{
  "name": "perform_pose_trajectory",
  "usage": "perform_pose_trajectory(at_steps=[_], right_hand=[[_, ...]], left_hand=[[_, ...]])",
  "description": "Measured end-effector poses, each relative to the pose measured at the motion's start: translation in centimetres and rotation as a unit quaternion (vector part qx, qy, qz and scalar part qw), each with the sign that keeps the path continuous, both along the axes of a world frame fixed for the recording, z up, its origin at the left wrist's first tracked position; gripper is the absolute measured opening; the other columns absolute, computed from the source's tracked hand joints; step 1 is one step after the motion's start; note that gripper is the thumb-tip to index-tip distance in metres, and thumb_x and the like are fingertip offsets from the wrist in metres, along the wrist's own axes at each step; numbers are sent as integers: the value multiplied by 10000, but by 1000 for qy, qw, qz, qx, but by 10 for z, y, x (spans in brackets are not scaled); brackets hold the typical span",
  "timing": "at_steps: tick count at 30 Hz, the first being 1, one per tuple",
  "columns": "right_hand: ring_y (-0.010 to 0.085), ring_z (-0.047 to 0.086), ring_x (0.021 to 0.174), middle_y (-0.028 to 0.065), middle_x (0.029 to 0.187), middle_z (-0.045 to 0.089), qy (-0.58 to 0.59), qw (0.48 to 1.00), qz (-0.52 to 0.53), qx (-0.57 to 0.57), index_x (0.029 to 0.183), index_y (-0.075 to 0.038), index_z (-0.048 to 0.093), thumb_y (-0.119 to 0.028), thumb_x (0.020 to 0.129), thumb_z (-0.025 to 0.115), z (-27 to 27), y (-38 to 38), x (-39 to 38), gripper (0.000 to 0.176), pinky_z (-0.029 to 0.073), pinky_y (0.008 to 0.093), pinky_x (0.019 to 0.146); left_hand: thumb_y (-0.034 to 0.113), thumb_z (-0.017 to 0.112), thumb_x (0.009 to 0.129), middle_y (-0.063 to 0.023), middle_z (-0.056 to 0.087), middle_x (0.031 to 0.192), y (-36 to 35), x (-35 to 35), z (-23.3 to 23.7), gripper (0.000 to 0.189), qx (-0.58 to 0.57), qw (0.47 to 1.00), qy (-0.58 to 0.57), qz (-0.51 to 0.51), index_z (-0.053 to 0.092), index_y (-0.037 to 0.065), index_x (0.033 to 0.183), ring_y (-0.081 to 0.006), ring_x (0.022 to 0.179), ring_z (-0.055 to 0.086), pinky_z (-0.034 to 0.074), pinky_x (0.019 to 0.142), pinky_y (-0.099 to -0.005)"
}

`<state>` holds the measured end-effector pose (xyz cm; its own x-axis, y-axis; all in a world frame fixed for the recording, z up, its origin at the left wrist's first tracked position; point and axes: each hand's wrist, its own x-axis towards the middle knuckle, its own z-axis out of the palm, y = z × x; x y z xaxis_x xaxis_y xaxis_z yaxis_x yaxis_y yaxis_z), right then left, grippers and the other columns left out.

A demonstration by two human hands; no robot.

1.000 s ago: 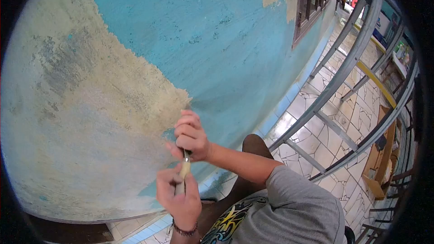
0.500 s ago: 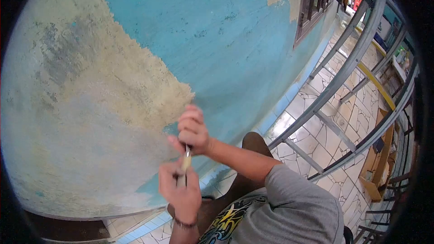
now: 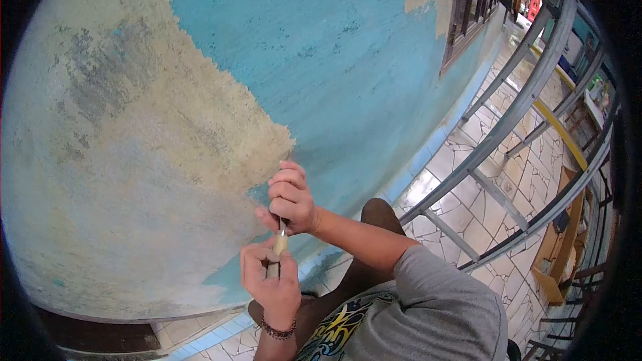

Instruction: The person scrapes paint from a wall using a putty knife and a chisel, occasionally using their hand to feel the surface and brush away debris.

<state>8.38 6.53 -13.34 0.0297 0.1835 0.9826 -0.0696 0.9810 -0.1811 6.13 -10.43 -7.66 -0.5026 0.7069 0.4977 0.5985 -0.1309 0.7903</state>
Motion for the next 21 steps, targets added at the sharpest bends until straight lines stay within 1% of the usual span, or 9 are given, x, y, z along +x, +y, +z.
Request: perform_pose_trajectory(at_steps=[3, 5, 8, 10, 11, 14, 17, 20, 21], right_hand=[[267, 545, 831, 36, 723, 509, 13, 998, 46, -48, 596, -105, 433, -164, 698, 759, 11, -21, 1, 346, 384, 511, 968], [268, 545, 837, 35, 725, 509, 1, 1000, 2, -18, 592, -108, 430, -164, 696, 761, 4, 0, 2, 352, 385, 510, 966], [268, 543, 843, 36, 726, 508, 6, 1000, 2, -21, 590, -110, 425, -166, 697, 762, 2, -6, 1, 357, 386, 509, 963], [266, 544, 851, 38, 725, 506, -1, 998, 44, -45, 591, -110, 425, -164, 699, 761, 8, -17, 6, 358, 389, 506, 959], [266, 544, 852, 37, 727, 506, -4, 999, 31, -27, 592, -111, 425, -162, 698, 762, 6, -11, 7, 356, 390, 507, 957], [267, 540, 847, 36, 737, 509, -13, 1000, 7, -3, 597, -112, 427, -157, 700, 762, -2, -2, 2, 353, 393, 509, 951], [269, 539, 845, 37, 741, 511, 0, 998, 51, -46, 599, -110, 430, -161, 701, 765, 5, -20, 2, 354, 394, 510, 951], [272, 543, 851, 40, 740, 510, -6, 1000, -21, 2, 601, -107, 433, -164, 705, 767, -3, 1, 2, 354, 393, 511, 956], [273, 543, 852, 41, 741, 510, -7, 1000, -11, -9, 602, -106, 432, -163, 707, 765, -6, -3, 2, 354, 393, 511, 956]], left_hand=[[-92, 622, 768, -92, 559, 906, -3, -1, 1, 218, 24, 1000, 9, -10, 443, 24, 813, -141, 843, 515, 443, 748, -267], [-97, 616, 766, -97, 556, 903, -2, -1, 5, 221, 6, 998, 65, -3, 439, 23, 818, -144, 843, 514, 445, 747, -271], [-103, 610, 758, -102, 555, 910, 5, -7, -6, 226, -17, 997, -78, -9, 436, 22, 830, -140, 834, 501, 450, 771, -279], [-110, 605, 759, -106, 560, 923, -3, 3, 4, 230, 35, 998, -32, -29, 434, 25, 834, -134, 835, 495, 456, 778, -280], [-113, 603, 760, -108, 562, 929, -5, 8, 7, 232, 62, 997, -10, -36, 433, 27, 836, -131, 836, 493, 458, 781, -280], [-121, 599, 761, -110, 562, 933, 3, 1, -8, 233, -8, 999, -42, -6, 435, 26, 835, -131, 852, 500, 457, 780, -276], [-120, 595, 771, -110, 565, 934, -9, 2, -1, 222, 52, 997, -45, -34, 434, 20, 833, -139, 865, 510, 446, 789, -271], [-108, 606, 780, -102, 562, 924, 6, -5, -13, 215, -3, 1000, -26, -7, 438, 15, 836, -133, 847, 508, 434, 786, -260], [-105, 606, 784, -96, 561, 922, 2, -4, -12, 211, 6, 999, -34, -8, 441, 15, 837, -130, 841, 503, 432, 781, -257]])
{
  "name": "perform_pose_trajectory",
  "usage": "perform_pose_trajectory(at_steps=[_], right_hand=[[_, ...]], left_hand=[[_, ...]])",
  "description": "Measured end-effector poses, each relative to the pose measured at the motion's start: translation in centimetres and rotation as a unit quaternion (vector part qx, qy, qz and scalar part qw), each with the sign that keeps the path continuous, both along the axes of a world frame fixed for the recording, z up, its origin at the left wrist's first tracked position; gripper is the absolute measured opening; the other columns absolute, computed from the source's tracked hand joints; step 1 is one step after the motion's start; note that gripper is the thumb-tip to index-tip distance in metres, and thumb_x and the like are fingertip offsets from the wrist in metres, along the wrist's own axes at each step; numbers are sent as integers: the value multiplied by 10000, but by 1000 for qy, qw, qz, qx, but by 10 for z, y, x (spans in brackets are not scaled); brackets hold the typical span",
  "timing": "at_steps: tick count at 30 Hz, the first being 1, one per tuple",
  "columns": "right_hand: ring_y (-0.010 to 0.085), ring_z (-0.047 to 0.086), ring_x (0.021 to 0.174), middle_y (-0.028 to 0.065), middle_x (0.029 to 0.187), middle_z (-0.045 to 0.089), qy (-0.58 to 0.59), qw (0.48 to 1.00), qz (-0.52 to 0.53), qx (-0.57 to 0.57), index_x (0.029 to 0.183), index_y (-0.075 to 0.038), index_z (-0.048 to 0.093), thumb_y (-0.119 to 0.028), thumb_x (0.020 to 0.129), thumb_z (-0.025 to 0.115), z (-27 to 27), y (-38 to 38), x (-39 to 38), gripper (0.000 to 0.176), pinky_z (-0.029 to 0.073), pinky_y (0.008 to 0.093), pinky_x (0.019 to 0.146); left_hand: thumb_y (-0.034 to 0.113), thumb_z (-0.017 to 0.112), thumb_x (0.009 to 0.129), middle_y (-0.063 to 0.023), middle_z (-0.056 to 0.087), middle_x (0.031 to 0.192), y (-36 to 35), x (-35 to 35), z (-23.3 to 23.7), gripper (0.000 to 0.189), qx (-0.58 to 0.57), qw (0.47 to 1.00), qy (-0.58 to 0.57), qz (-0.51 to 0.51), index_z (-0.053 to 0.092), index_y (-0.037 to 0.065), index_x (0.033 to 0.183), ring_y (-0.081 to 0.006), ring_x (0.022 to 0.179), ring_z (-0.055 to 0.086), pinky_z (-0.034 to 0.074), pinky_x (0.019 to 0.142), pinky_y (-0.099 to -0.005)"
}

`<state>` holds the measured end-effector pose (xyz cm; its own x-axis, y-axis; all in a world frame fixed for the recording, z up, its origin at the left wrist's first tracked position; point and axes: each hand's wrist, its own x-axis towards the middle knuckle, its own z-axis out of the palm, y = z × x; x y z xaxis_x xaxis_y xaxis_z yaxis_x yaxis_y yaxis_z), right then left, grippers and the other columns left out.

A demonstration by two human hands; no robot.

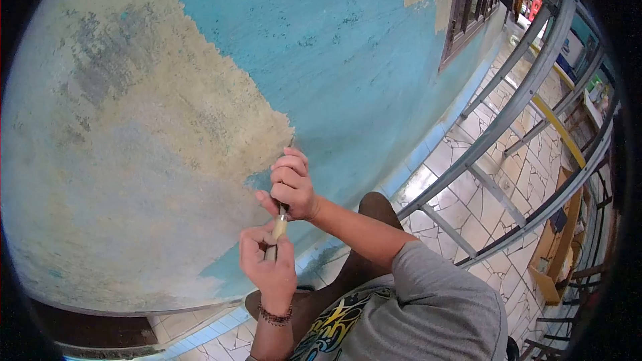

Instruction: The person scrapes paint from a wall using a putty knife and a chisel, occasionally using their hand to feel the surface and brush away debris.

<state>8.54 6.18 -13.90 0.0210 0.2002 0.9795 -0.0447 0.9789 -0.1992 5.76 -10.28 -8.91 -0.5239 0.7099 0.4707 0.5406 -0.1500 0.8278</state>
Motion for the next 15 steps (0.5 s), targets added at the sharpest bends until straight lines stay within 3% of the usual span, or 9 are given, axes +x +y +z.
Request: perform_pose_trajectory(at_steps=[3, 7, 11, 15], right_hand=[[280, 544, 851, 46, 742, 509, 15, 999, 38, -31, 601, -101, 427, -159, 717, 754, 8, -14, 3, 352, 394, 515, 954], [279, 545, 860, 43, 731, 494, -9, 1000, -27, 6, 602, -104, 420, -160, 713, 760, -3, 3, -2, 362, 389, 517, 954], [281, 545, 861, 41, 732, 497, 23, 997, 57, -44, 607, -101, 418, -154, 719, 752, 4, -19, -2, 356, 387, 517, 957], [280, 542, 853, 42, 728, 494, 24, 999, 22, -21, 607, -104, 424, -157, 718, 751, -3, -11, -8, 349, 388, 512, 956]], left_hand=[[-91, 619, 789, -73, 541, 903, -5, 11, 18, 203, 34, 998, -38, -19, 450, 13, 833, -123, 828, 491, 417, 764, -244], [-83, 622, 780, -75, 528, 890, -6, 4, 6, 202, -28, 999, 6, 17, 452, 11, 834, -133, 839, 493, 421, 786, -259], [-77, 622, 778, -84, 529, 895, -7, 6, 8, 203, 10, 1000, -10, -3, 453, 12, 844, -138, 852, 498, 431, 825, -275], [-82, 607, 778, -95, 543, 903, -8, 0, 4, 202, -23, 1000, -10, 5, 446, 19, 847, -138, 847, 509, 439, 841, -281]])
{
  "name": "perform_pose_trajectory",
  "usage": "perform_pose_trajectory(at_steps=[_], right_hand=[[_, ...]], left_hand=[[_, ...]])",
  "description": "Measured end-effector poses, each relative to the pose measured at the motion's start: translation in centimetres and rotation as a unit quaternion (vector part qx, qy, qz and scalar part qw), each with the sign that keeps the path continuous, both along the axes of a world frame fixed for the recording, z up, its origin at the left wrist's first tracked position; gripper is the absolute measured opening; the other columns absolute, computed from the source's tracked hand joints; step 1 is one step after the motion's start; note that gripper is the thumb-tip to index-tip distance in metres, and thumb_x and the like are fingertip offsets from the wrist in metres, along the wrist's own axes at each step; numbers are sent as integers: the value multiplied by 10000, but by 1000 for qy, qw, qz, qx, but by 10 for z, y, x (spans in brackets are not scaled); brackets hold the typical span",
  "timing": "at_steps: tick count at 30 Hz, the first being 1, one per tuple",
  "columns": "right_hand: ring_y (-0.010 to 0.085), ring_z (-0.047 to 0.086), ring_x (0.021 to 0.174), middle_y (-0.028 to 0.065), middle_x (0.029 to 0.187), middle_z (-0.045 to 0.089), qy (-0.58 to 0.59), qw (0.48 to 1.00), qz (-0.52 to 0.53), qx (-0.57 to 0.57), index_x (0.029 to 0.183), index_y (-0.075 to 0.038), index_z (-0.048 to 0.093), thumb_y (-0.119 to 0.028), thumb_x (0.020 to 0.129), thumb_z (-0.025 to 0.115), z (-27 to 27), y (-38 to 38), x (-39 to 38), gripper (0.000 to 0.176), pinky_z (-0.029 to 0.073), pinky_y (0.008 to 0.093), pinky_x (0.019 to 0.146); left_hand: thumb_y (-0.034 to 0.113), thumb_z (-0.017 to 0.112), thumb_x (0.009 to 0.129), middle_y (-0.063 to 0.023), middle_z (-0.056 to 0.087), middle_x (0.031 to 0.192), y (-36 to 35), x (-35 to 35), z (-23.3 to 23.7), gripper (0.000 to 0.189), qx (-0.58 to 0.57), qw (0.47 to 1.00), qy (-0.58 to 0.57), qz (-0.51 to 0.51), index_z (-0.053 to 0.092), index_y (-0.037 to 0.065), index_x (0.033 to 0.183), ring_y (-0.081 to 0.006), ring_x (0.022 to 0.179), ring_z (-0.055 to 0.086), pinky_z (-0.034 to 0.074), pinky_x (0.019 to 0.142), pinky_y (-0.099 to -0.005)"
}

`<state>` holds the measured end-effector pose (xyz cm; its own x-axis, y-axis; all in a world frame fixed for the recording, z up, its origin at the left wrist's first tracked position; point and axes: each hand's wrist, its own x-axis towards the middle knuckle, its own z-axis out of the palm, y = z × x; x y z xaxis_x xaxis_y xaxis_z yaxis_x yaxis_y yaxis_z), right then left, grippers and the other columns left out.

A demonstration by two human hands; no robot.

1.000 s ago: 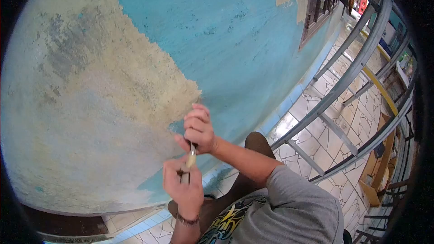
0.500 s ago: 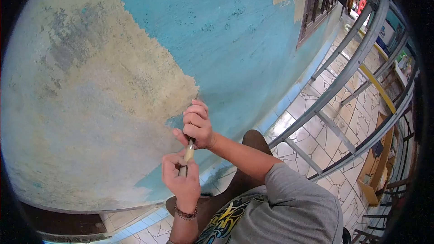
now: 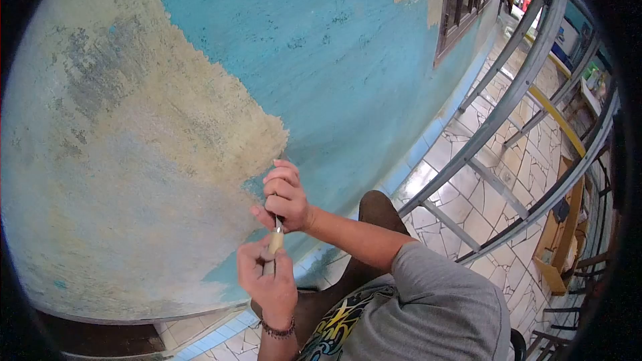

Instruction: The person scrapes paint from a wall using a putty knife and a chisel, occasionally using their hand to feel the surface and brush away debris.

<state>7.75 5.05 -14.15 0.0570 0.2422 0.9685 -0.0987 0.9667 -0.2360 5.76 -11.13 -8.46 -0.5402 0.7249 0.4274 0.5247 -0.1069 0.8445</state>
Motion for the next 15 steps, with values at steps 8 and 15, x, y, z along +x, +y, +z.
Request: perform_pose_trajectory(at_steps=[8, 15], right_hand=[[279, 536, 831, 53, 734, 495, 17, 1000, -7, -12, 594, -105, 427, -157, 720, 743, 3, -2, -1, 344, 399, 529, 934], [276, 538, 838, 44, 730, 490, -20, 999, -23, 10, 598, -99, 422, -139, 711, 753, 6, 15, 7, 352, 396, 533, 942]], left_hand=[[-78, 608, 797, -116, 570, 920, 2, -1, 16, 215, 27, 999, -26, -19, 426, 32, 831, -120, 780, 516, 452, 736, -263], [-67, 627, 797, -114, 572, 913, 8, -5, 1, 225, 32, 999, 22, -9, 427, 36, 796, -133, 753, 516, 444, 713, -258]])
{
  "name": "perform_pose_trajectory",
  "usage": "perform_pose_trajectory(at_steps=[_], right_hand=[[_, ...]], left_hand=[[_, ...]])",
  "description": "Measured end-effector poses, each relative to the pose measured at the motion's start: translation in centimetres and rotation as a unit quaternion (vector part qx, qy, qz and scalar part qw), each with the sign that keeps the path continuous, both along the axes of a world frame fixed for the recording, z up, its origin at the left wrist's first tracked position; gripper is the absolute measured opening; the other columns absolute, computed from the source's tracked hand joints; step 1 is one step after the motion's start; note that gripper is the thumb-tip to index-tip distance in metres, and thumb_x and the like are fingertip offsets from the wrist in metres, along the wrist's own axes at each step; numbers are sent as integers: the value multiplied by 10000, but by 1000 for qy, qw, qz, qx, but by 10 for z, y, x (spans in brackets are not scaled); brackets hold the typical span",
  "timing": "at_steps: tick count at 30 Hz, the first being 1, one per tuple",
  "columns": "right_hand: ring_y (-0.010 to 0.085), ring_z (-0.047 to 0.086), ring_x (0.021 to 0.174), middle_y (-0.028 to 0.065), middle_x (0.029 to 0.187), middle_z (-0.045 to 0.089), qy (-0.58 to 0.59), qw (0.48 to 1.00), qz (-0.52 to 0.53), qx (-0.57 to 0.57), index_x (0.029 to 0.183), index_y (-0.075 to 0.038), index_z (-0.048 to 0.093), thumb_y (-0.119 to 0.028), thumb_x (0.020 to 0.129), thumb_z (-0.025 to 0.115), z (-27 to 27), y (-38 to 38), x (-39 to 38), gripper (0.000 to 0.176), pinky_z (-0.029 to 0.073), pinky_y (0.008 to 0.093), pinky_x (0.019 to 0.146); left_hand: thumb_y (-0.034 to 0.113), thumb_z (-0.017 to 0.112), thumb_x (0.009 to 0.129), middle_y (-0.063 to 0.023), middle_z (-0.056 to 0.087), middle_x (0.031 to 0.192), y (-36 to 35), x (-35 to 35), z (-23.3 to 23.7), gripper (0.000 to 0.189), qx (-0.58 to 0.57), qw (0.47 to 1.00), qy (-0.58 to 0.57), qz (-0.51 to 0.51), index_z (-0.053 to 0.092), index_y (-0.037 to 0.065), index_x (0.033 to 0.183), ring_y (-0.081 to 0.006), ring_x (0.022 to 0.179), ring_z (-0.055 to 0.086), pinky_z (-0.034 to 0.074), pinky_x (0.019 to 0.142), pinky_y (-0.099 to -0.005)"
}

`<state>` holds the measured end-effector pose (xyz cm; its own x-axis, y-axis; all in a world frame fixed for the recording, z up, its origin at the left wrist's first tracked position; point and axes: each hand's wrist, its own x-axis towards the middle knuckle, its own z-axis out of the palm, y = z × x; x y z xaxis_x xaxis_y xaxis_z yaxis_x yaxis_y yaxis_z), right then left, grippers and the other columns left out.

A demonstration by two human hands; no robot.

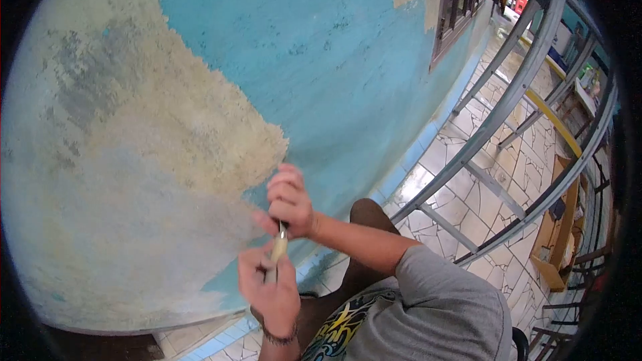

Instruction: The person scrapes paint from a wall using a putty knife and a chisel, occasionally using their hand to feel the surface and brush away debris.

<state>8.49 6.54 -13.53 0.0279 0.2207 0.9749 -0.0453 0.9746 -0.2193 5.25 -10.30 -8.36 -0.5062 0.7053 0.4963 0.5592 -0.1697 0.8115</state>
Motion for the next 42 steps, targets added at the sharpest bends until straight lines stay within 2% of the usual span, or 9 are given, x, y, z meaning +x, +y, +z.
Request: perform_pose_trajectory(at_steps=[1, 4, 13, 16, 19, 22, 34, 37, 42], right_hand=[[276, 538, 840, 43, 728, 490, 2, 999, 32, -10, 600, -98, 424, -139, 712, 755, 4, -11, 1, 352, 396, 531, 942], [273, 539, 841, 39, 728, 492, -3, 1000, 28, 9, 611, -102, 431, -147, 722, 760, 0, 0, 3, 350, 391, 528, 947], [272, 538, 843, 39, 724, 492, -9, 1000, 5, 5, 605, -105, 421, -156, 724, 760, 1, 0, 2, 362, 376, 526, 964], [273, 537, 844, 39, 730, 495, 7, 999, 48, -8, 603, -106, 417, -149, 726, 753, 9, -11, 1, 359, 378, 529, 963], [276, 536, 844, 39, 732, 496, -6, 999, -25, 20, 602, -105, 419, -144, 724, 749, 2, 10, 3, 354, 380, 530, 962], [280, 537, 846, 42, 729, 498, 8, 999, 49, -13, 599, -101, 417, -146, 723, 747, 9, -8, 7, 355, 378, 530, 965], [271, 542, 830, 37, 705, 482, 22, 1000, 20, 10, 586, -101, 413, -141, 703, 751, 15, 2, 4, 360, 381, 515, 956], [272, 539, 824, 39, 704, 481, 14, 999, 25, 30, 587, -101, 416, -139, 698, 756, 18, 9, 9, 359, 381, 515, 956], [270, 535, 833, 38, 716, 486, 11, 999, 44, 10, 589, -99, 416, -138, 706, 752, 23, 5, 13, 358, 384, 520, 955]], left_hand=[[-73, 630, 790, -94, 550, 877, -6, 9, 8, 216, 22, 996, -81, -29, 437, 25, 793, -158, 793, 522, 436, 763, -272], [-81, 624, 785, -91, 547, 890, 5, 2, 0, 213, -12, 999, 52, -2, 441, 25, 811, -140, 781, 505, 425, 736, -244], [-93, 608, 783, -105, 541, 923, 2, 0, -2, 224, -22, 998, -51, -19, 431, 29, 848, -130, 830, 507, 431, 741, -248], [-86, 628, 751, -149, 537, 887, -2, 10, 10, 211, 47, 998, -48, -20, 448, 5, 811, -245, 873, 598, 467, 773, -342], [-71, 639, 758, -152, 545, 878, 15, 3, 2, 213, -20, 993, -117, -7, 447, 5, 808, -238, 864, 594, 469, 760, -335], [-102, 604, 789, -109, 556, 973, -1, 12, 14, 223, 29, 998, 18, -46, 435, 30, 846, -119, 847, 499, 440, 778, -266], [-98, 600, 791, -96, 538, 927, 11, 7, 13, 210, 11, 1000, 3, -22, 436, 19, 846, -129, 835, 485, 434, 805, -277], [-78, 632, 767, -165, 578, 898, 6, 17, 18, 205, 67, 997, 23, -28, 451, 9, 809, -240, 809, 573, 466, 740, -330], [-84, 608, 778, -153, 555, 946, 9, 16, 18, 208, 30, 999, -24, -36, 435, 20, 831, -175, 834, 523, 453, 774, -310]])
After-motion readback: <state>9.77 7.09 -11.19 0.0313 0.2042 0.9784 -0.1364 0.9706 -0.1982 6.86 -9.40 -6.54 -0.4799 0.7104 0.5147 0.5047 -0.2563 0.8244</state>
